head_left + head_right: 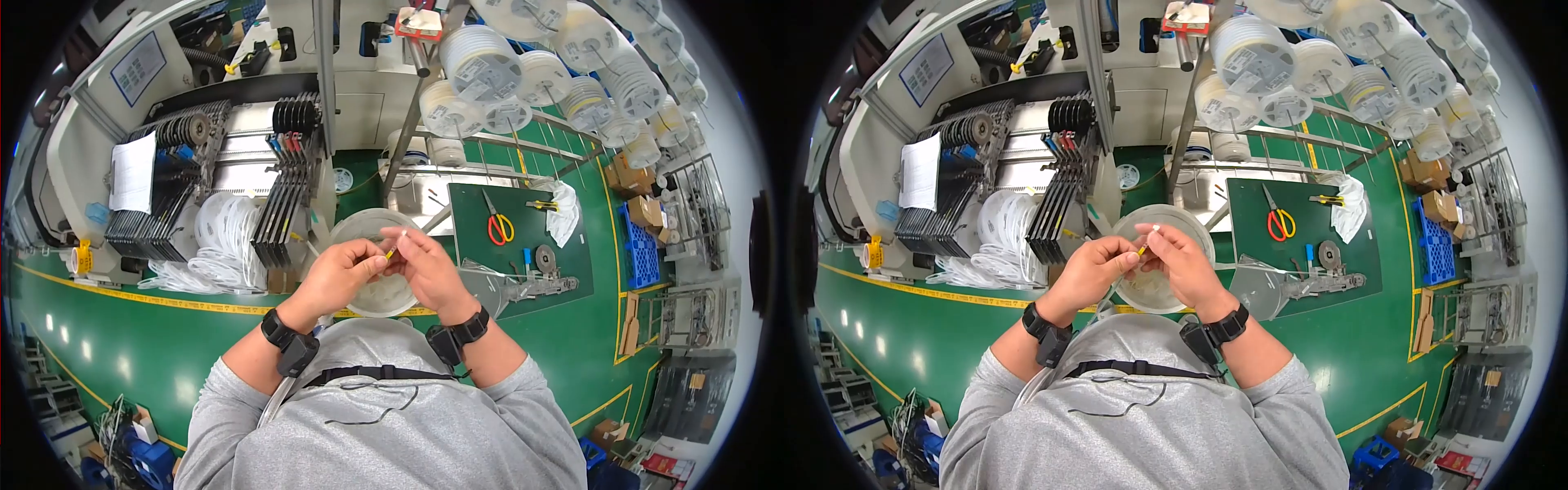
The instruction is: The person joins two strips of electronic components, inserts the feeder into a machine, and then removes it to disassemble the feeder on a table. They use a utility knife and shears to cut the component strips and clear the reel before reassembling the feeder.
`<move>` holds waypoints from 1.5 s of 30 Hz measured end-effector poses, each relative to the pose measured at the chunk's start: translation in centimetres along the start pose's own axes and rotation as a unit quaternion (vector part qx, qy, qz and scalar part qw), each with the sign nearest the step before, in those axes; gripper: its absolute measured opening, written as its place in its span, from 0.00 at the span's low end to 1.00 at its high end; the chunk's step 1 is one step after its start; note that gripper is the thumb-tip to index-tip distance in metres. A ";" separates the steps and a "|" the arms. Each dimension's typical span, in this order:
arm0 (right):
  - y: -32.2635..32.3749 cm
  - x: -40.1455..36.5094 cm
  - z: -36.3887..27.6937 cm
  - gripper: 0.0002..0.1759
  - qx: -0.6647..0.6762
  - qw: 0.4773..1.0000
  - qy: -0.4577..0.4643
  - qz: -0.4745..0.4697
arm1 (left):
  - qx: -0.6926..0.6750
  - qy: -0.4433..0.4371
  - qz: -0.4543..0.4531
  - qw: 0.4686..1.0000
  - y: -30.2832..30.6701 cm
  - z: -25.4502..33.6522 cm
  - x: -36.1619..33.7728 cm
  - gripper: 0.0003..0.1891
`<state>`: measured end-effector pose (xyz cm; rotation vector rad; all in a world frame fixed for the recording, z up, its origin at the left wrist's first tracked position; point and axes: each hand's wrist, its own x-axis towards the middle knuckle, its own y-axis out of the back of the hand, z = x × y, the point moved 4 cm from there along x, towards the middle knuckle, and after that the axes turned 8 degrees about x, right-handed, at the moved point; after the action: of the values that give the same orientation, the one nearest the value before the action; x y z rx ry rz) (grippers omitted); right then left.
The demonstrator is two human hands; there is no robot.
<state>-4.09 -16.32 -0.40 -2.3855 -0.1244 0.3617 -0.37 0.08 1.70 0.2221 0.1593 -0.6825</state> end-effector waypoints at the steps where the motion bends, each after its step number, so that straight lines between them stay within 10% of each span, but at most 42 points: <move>1: 0.0 0.0 -0.7 0.16 -0.026 0.998 0.041 0.026 | 0.002 -0.003 -0.003 1.000 -0.1 0.4 0.0 0.11; 10: -1.7 -2.6 -4.4 0.16 -0.177 0.974 0.136 0.023 | 0.091 -0.113 -0.049 0.988 -0.7 2.8 0.3 0.15; 18: -1.4 -3.8 -4.7 0.15 -0.187 0.968 0.144 -0.081 | -0.226 -0.062 -0.201 0.951 -2.3 1.6 1.3 0.13; 45: -0.8 -3.7 -4.7 0.11 -0.192 0.973 0.113 -0.060 | -0.300 0.002 -0.211 0.930 -3.1 1.9 0.8 0.14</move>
<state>-6.29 -19.45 4.31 -2.7638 -0.2513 0.0046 -1.62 -3.27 2.89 -0.4124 0.4187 -1.0257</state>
